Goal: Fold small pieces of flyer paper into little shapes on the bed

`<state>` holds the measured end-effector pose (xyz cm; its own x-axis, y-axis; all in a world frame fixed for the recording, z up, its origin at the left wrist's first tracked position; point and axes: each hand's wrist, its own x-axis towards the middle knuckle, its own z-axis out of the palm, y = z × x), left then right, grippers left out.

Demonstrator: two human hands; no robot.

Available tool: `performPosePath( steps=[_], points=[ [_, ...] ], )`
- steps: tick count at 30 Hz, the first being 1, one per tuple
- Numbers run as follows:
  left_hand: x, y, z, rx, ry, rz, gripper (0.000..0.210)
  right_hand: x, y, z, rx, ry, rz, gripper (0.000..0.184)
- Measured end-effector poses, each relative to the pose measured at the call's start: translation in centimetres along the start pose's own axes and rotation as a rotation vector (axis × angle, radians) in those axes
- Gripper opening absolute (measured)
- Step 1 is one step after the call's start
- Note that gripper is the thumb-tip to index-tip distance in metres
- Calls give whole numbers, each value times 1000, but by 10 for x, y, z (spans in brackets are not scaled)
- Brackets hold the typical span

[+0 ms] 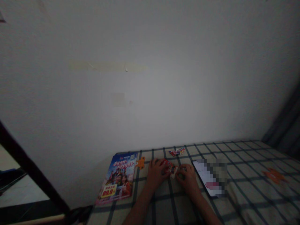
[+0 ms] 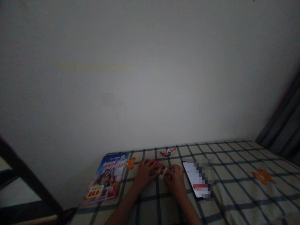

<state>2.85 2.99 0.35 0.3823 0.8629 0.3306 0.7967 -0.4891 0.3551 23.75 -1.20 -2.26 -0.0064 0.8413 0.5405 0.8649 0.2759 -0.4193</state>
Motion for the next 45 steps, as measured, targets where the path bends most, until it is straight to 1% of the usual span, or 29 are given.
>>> performPosePath(
  steps=[5,10,14,20,22,26,31,35,40,45],
  points=[
    [0,-1,2,11,-19,-31,41,2,-5,3,-36,-20,-30,10],
    [0,-1,4,29,-17,-28,39,6,-9,-2,-105,-16,-24,9],
    [0,0,3,25,-15,-28,40,11,-9,-5,-142,1,18,10],
    [-1,1,0,21,-29,-23,41,23,-9,-8,-197,-27,95,8],
    [-1,1,-2,23,-37,-25,41,27,-7,-9,-216,-28,96,8],
    [-1,3,-4,18,-53,-35,40,33,-1,-7,-249,-13,80,9],
    [-2,2,-3,24,-52,-28,44,29,4,-1,-269,39,61,11],
    [-2,0,1,32,-40,-21,45,25,5,0,-241,72,37,13],
    [-2,0,2,23,-29,-33,46,24,4,-2,-156,66,-17,13],
    [-2,3,-2,20,-35,-38,47,25,5,0,-146,42,9,10]
  ],
)
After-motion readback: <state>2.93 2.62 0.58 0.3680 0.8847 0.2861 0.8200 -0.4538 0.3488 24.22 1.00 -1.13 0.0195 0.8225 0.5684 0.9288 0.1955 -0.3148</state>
